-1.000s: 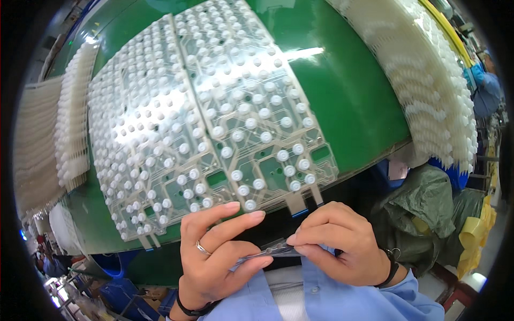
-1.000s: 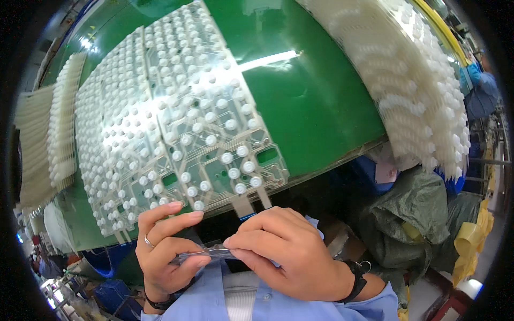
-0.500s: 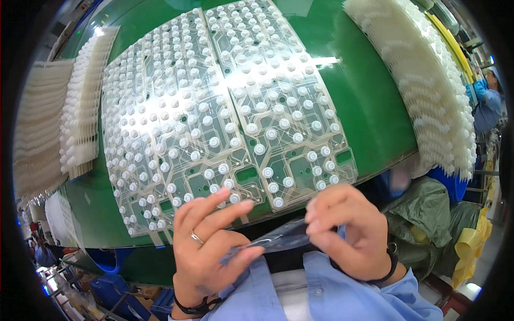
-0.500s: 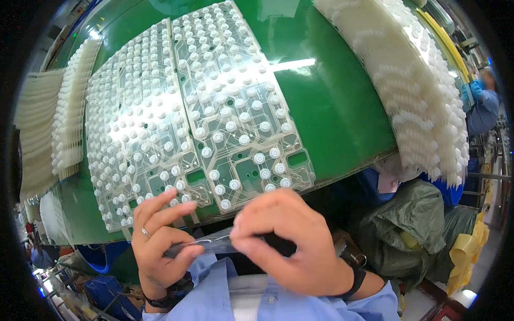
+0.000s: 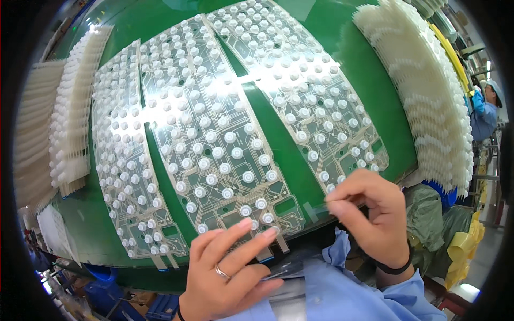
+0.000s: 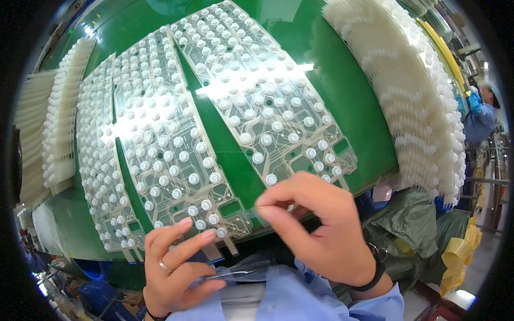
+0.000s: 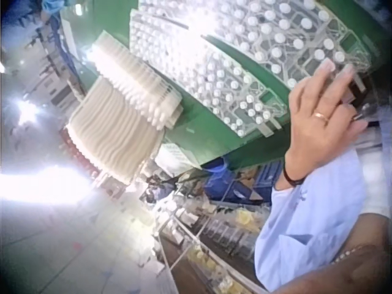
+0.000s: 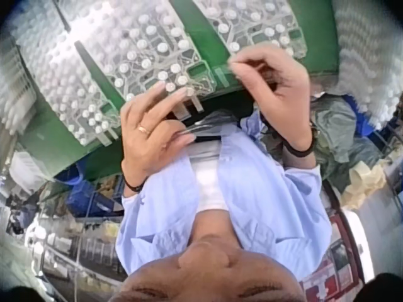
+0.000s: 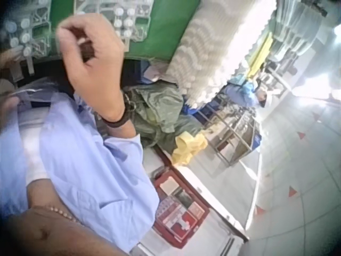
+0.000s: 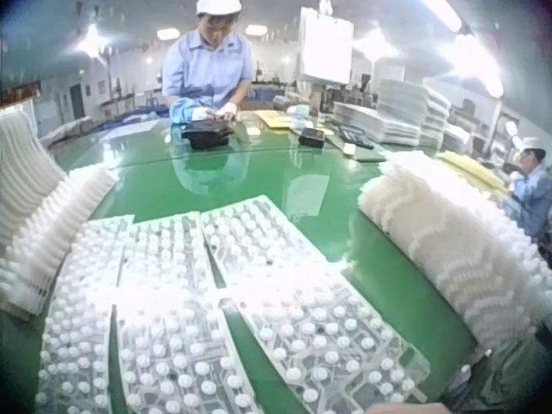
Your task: The recorder is assembling or inspecting flexible keyboard circuit membranes at a factory workstation, stacking and aligning them.
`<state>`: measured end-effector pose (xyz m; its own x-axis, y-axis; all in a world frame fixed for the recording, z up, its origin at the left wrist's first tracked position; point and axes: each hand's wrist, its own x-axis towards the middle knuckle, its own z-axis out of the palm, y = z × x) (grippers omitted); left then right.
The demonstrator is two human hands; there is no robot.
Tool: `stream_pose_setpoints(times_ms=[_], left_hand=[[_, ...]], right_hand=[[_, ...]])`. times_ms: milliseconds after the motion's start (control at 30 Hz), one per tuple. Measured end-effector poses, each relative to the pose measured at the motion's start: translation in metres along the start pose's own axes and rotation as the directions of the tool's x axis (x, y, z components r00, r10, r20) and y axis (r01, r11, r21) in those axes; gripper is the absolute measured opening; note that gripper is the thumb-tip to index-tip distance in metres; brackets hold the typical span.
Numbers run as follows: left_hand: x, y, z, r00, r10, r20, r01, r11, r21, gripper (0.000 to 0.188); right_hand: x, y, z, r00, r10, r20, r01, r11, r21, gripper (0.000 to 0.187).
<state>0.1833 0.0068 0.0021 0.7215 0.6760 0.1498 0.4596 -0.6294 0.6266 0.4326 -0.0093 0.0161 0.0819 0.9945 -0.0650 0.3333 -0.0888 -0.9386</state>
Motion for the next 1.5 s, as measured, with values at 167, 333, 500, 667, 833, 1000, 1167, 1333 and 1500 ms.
stream_pose_setpoints(times_ms=[167, 333, 500, 667, 833, 1000, 1167, 1333, 1500], left_hand=[[0.001, -0.012, 0.006, 0.999, -0.005, 0.033, 0.006, 1.000, -0.029, 0.025], [-0.003, -0.019, 0.013, 0.999, 0.033, 0.017, -0.033, 0.999, 0.000, 0.026], [-0.003, -0.019, 0.012, 0.999, 0.034, 0.026, -0.035, 0.999, 0.011, 0.025], [-0.004, -0.020, 0.013, 0.999, 0.041, 0.015, -0.041, 0.999, 0.019, 0.025], [-0.003, -0.021, 0.014, 0.999, 0.046, 0.001, -0.046, 0.999, 0.006, 0.024], [-0.003, -0.020, 0.014, 0.999, 0.045, -0.004, -0.045, 0.999, 0.019, 0.024], [-0.003, -0.020, 0.014, 0.999, 0.033, 0.004, -0.033, 0.999, 0.025, 0.024], [-0.002, -0.018, 0.013, 1.000, 0.016, 0.010, -0.016, 1.000, -0.002, 0.025], [0.001, -0.019, 0.012, 0.999, 0.016, -0.027, -0.018, 0.997, -0.078, 0.027]], right_hand=[[0.022, -0.007, 0.023, 0.994, 0.079, 0.082, -0.074, 0.995, -0.060, 0.005], [0.025, -0.006, 0.028, 0.990, 0.128, 0.062, -0.112, 0.971, -0.210, 0.005], [0.024, -0.006, 0.033, 0.993, 0.113, 0.034, -0.100, 0.957, -0.271, 0.006], [0.024, -0.002, 0.036, 0.996, 0.086, 0.016, -0.078, 0.957, -0.278, 0.007], [0.023, -0.002, 0.037, 0.998, 0.070, 0.003, -0.067, 0.960, -0.270, 0.006], [0.023, -0.003, 0.039, 0.996, 0.085, 0.002, -0.080, 0.944, -0.320, 0.010], [0.023, -0.002, 0.044, 0.999, 0.032, -0.011, -0.034, 0.922, -0.387, 0.011], [0.020, -0.002, 0.044, 0.999, -0.022, 0.025, 0.031, 0.870, -0.492, 0.020], [0.018, -0.002, 0.044, 0.998, -0.002, -0.057, -0.022, 0.908, -0.418, 0.035]])
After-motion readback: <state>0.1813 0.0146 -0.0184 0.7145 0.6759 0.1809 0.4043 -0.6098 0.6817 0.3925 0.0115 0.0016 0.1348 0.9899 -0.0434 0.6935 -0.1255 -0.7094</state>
